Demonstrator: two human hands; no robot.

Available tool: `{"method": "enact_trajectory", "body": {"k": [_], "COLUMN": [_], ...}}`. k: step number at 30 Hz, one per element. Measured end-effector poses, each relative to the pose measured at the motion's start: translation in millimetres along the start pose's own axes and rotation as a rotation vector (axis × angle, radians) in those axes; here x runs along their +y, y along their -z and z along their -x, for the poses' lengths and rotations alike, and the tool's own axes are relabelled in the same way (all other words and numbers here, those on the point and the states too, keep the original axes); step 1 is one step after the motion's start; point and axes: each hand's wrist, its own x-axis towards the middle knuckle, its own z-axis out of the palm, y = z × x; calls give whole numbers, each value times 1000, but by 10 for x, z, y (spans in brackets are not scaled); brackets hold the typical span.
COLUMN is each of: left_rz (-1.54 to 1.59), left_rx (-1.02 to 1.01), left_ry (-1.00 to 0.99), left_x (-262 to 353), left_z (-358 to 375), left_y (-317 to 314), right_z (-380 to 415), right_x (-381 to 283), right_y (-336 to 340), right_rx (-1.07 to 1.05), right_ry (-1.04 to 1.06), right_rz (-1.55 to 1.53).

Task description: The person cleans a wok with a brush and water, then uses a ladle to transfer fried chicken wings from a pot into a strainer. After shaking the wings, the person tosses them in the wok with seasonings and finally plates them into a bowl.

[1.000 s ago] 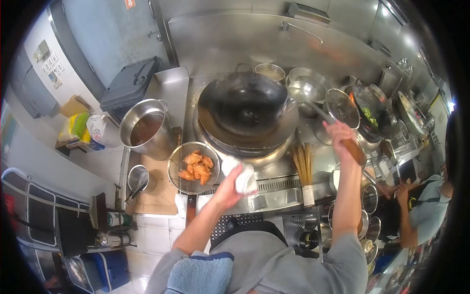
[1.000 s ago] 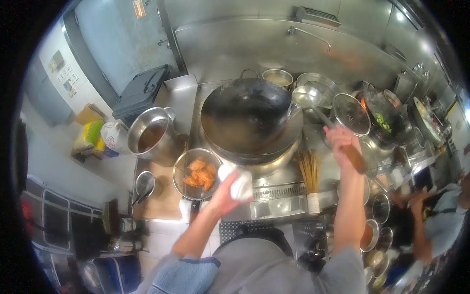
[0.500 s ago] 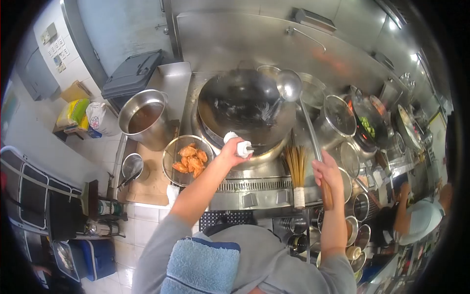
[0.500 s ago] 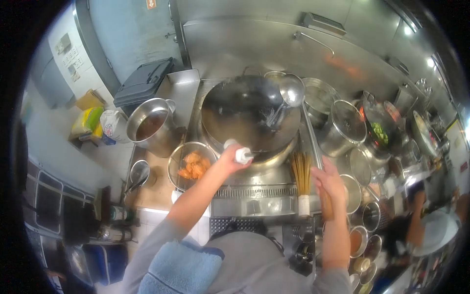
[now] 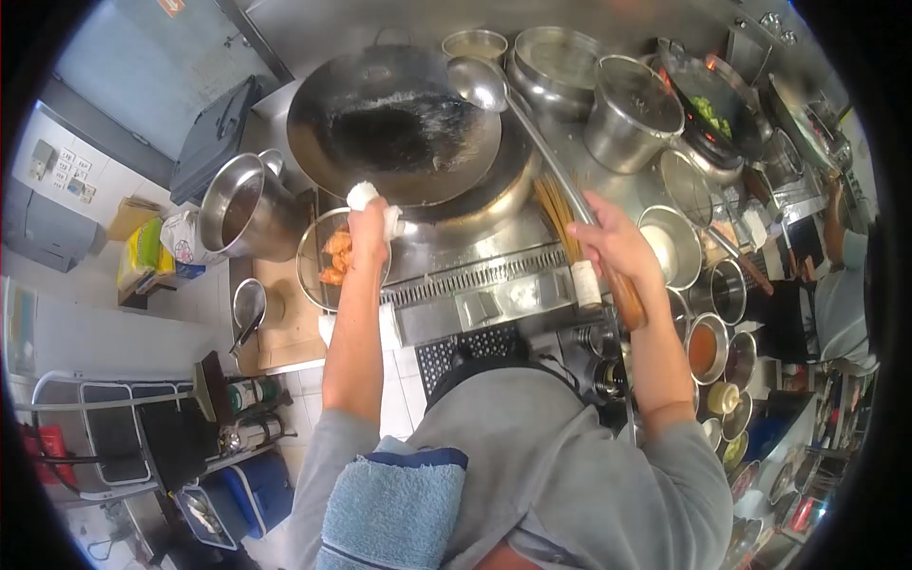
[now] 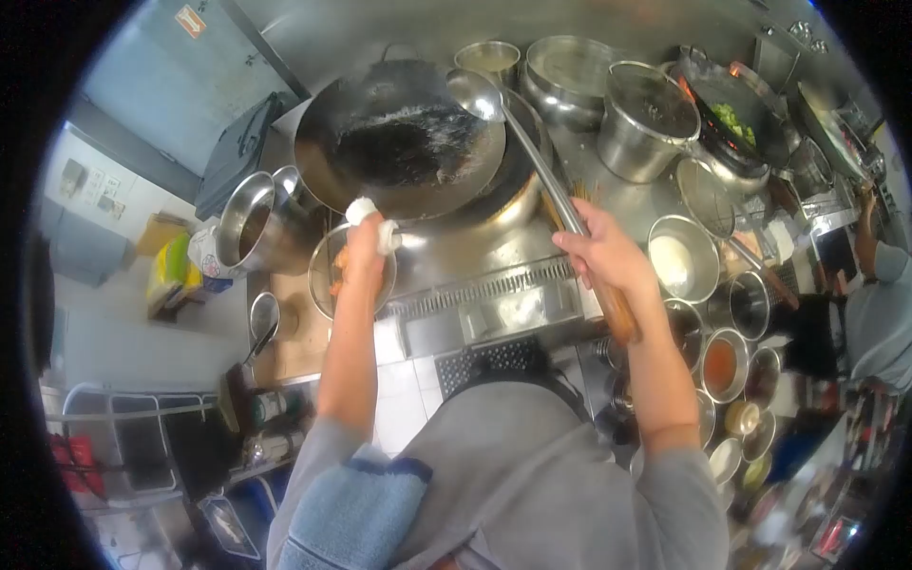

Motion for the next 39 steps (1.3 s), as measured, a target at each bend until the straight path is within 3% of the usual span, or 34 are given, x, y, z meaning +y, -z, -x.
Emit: {"method": "enact_trajectory", "body": {"k": [4, 13, 16, 19, 30, 32, 34, 35, 36, 37, 38, 39], "left_rz": [-63, -113, -305, -304, -400, -350, -365, -543, -610, -563, -594, -448], "left_rx": [40, -13, 133, 114, 61, 8, -8, -20, 39, 17, 74, 23], "left_ry": [-84, -263, -363, -374, -662, -517, -523, -392, -485, -465, -407, -211], "left_x": [68, -472, -369, -392, -823, -916, -900, -732, -1036, -965, -821, -620], "left_z": [157, 136, 409, 503, 650, 634, 623, 703, 518, 482, 524, 572], "left_y": [-104, 126, 23, 15, 85, 81, 75, 61, 89, 51, -30, -83], "right_z": [-53, -64, -100, -86, 481, 565, 526, 441, 348, 228, 151, 73], "right_x": [65, 138, 160, 127, 86, 102, 86, 152, 136, 96, -93, -76], "right_y": [26, 16, 2, -38, -246, -265, -324, -296, -304, -374, -511, -637], "right_rx": [-19, 44, 48, 72, 280, 320, 346, 317, 297, 276, 255, 250], "right_ry": [-14, -39, -30, -30, -76, -95, -123, -75, -64, -51, -131, -4], "right_rz": [-1, 42, 30, 65, 216, 248, 295, 309, 297, 286, 424, 448]}}
